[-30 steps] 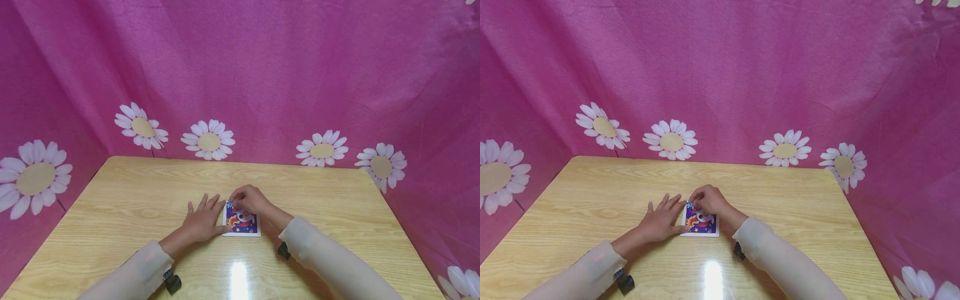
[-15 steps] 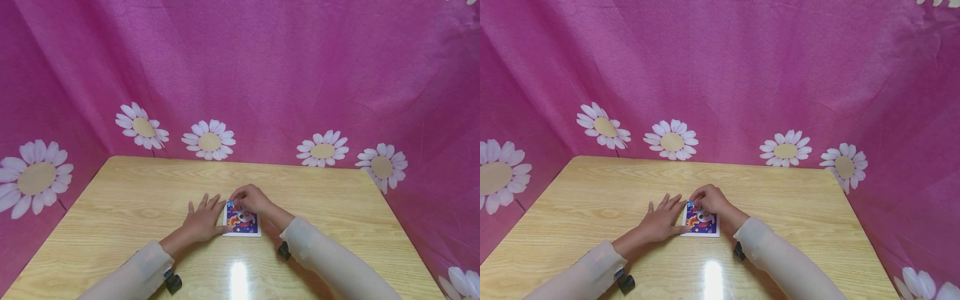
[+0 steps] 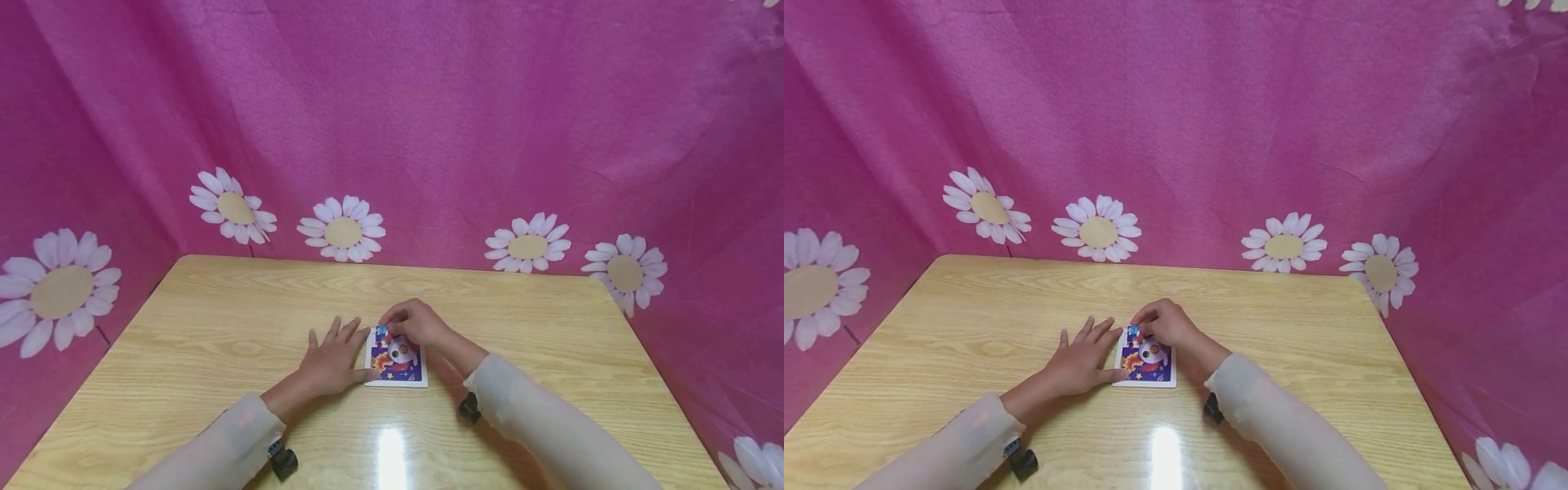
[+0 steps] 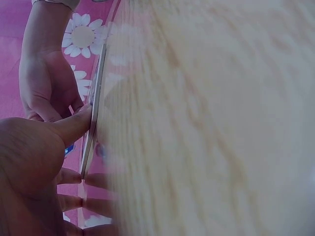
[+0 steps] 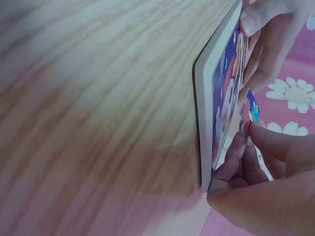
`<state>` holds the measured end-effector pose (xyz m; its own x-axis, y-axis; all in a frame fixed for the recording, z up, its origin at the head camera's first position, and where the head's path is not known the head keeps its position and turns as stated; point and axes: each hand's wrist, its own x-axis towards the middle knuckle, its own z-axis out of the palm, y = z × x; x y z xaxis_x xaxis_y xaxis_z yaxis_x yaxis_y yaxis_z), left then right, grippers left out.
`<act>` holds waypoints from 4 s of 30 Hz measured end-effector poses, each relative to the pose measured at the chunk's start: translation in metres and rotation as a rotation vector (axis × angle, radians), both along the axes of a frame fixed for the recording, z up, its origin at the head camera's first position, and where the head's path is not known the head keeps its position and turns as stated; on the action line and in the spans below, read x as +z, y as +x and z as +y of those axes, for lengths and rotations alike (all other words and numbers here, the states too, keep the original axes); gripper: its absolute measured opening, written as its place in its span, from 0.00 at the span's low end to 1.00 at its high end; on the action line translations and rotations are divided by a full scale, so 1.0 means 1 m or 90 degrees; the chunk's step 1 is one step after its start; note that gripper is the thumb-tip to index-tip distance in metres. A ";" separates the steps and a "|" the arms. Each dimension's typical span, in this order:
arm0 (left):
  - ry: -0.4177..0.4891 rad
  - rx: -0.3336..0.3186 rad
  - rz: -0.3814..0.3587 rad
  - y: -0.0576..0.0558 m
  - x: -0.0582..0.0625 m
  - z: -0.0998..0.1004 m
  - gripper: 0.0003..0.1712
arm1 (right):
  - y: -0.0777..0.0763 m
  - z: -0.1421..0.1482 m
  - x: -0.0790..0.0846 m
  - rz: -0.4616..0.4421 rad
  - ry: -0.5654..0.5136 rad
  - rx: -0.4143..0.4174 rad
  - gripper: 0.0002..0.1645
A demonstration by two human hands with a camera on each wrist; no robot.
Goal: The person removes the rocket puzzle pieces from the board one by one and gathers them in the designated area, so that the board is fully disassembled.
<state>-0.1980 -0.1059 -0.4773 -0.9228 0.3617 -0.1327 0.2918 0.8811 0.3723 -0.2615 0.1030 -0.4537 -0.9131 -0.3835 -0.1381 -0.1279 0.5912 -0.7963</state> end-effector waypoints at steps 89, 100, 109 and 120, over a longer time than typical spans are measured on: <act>0.019 0.008 -0.005 0.003 0.002 0.001 0.51 | -0.014 0.114 -0.013 0.043 0.048 -0.099 0.06; 0.019 0.003 0.001 0.003 0.002 0.001 0.51 | -0.010 0.112 -0.012 0.066 0.061 -0.113 0.07; 0.011 0.007 0.000 0.002 0.000 0.001 0.52 | -0.009 0.112 -0.012 0.056 0.059 -0.128 0.08; 0.009 0.006 0.003 0.001 -0.002 0.001 0.52 | -0.009 0.112 -0.012 0.062 0.071 -0.133 0.07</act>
